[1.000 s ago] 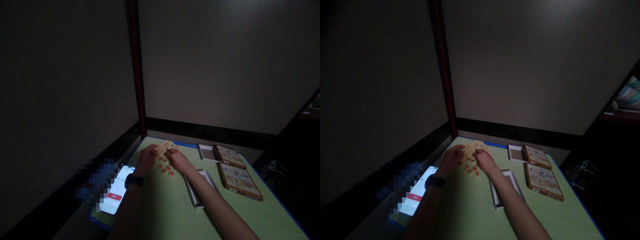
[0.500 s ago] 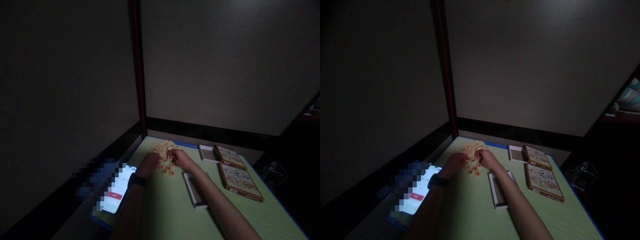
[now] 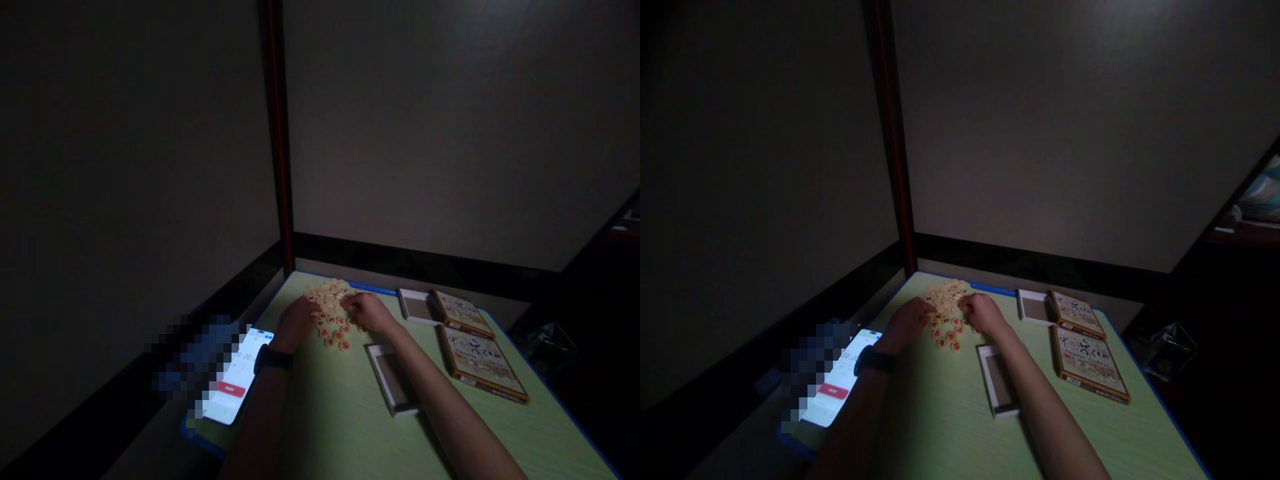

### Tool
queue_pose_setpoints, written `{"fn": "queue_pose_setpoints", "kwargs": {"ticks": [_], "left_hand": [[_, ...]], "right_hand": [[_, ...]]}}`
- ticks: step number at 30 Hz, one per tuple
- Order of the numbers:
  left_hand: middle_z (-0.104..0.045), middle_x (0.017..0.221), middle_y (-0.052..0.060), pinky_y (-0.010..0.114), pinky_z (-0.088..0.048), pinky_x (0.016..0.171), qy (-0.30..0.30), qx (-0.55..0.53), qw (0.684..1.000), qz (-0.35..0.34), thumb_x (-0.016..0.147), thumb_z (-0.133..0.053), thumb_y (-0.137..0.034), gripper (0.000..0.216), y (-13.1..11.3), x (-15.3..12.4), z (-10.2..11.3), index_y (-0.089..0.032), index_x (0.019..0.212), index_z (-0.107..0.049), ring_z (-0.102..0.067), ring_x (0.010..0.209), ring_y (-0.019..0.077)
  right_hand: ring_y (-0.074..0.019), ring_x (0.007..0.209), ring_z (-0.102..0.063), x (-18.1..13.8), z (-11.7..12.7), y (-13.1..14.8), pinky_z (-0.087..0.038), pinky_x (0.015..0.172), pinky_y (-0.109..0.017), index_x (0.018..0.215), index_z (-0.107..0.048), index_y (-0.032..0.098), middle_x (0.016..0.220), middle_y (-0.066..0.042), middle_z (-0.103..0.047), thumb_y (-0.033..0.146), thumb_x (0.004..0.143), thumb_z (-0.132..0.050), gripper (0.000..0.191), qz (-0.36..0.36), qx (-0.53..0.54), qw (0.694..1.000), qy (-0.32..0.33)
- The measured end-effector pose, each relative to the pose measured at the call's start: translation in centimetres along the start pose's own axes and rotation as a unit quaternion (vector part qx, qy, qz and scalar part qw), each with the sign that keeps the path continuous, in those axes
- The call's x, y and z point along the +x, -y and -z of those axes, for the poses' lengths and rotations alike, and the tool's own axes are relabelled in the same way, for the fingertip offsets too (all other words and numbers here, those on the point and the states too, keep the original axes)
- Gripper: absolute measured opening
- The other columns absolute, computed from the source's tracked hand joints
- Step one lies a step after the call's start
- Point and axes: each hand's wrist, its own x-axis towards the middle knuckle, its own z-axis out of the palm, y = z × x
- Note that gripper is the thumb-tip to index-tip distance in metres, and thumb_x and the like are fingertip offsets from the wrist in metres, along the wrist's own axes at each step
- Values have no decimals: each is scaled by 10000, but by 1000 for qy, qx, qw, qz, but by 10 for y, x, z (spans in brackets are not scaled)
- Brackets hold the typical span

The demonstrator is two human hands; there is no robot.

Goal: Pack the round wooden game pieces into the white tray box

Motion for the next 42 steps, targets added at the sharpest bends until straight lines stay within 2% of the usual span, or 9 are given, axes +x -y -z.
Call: {"fn": "queue_pose_setpoints", "kwargs": {"ticks": [4, 8, 11, 17, 21, 27, 31, 37, 42], "left_hand": [[-667, 1123, 94, 320, -462, 975, -3, 48, 998, 48, 891, -504, -121, 307, -2, 0, 3, -210, 1077, -732, -616, 1108, 228], [-655, 1136, 100, 311, -460, 965, -9, 72, 996, 56, 881, -534, -133, 273, -3, -1, 1, -204, 1074, -715, -608, 1114, 232], [-646, 1149, 101, 302, -461, 972, -4, 68, 996, 49, 866, -551, -105, 270, -5, -2, -1, -192, 1068, -707, -607, 1116, 226], [-649, 1114, 91, 291, -475, 954, 14, 105, 993, 44, 915, -536, -155, 201, -10, -4, 2, -186, 1034, -695, -612, 1079, 206], [-647, 1121, 84, 285, -482, 915, 39, 125, 989, 61, 942, -514, -195, 207, -13, -5, 5, -202, 1057, -687, -618, 1072, 203], [-642, 1168, 90, 294, -468, 941, 46, 118, 990, 70, 908, -553, -188, 236, -14, -4, 4, -203, 1108, -677, -609, 1110, 216], [-654, 1139, 83, 292, -475, 907, 47, 106, 990, 76, 909, -529, -192, 213, -15, -4, 5, -204, 1064, -676, -620, 1080, 211], [-673, 1107, 67, 274, -463, 901, 44, 90, 992, 77, 873, -555, -163, 176, -18, -4, 7, -193, 1018, -651, -628, 1043, 194], [-684, 1103, 63, 283, -465, 892, 49, 90, 993, 65, 876, -537, -158, 171, -17, -4, 6, -193, 1004, -645, -629, 1032, 195]], "right_hand": [[-231, 911, -676, -1, 9, -9, -433, 807, -277, 1034, -763, 157, 1034, -123, -757, 28, 769, -500, 394, -29, -24, 999, -17], [-225, 1128, -628, -1, 4, -2, -401, 956, -288, 1173, -716, 164, 1256, -141, -686, 6, 784, -513, 466, -3, -34, 999, -7], [-220, 1138, -622, 0, -1, 5, -381, 992, -303, 1136, -724, 167, 1202, -131, -712, 26, 830, -510, 400, 16, -40, 999, 9], [-215, 1004, -673, -1, 6, 4, -429, 915, -268, 987, -760, 183, 1075, -92, -763, 57, 816, -532, 312, 8, -48, 998, 28], [-211, 1029, -664, -2, 8, 5, -426, 940, -265, 1132, -736, 191, 1147, -72, -749, 26, 755, -552, 451, -1, -45, 999, 24], [-235, 1011, -633, 0, 2, 8, -431, 931, -294, 1281, -659, 147, 1024, -94, -763, 11, 755, -537, 557, -18, -39, 999, 12], [-213, 991, -632, -1, 5, 3, -438, 924, -277, 1363, -589, 155, 1121, -72, -752, -15, 713, -548, 673, -27, -21, 999, -2], [-248, 1055, -619, 0, -3, 4, -436, 961, -321, 1322, -634, 130, 1127, -103, -746, -7, 682, -583, 657, -11, -6, 1000, -4], [-212, 1049, -626, 2, -8, 8, -451, 952, -285, 1330, -638, 189, 1113, -56, -755, -25, 696, -550, 675, 16, 12, 1000, 0]]}}
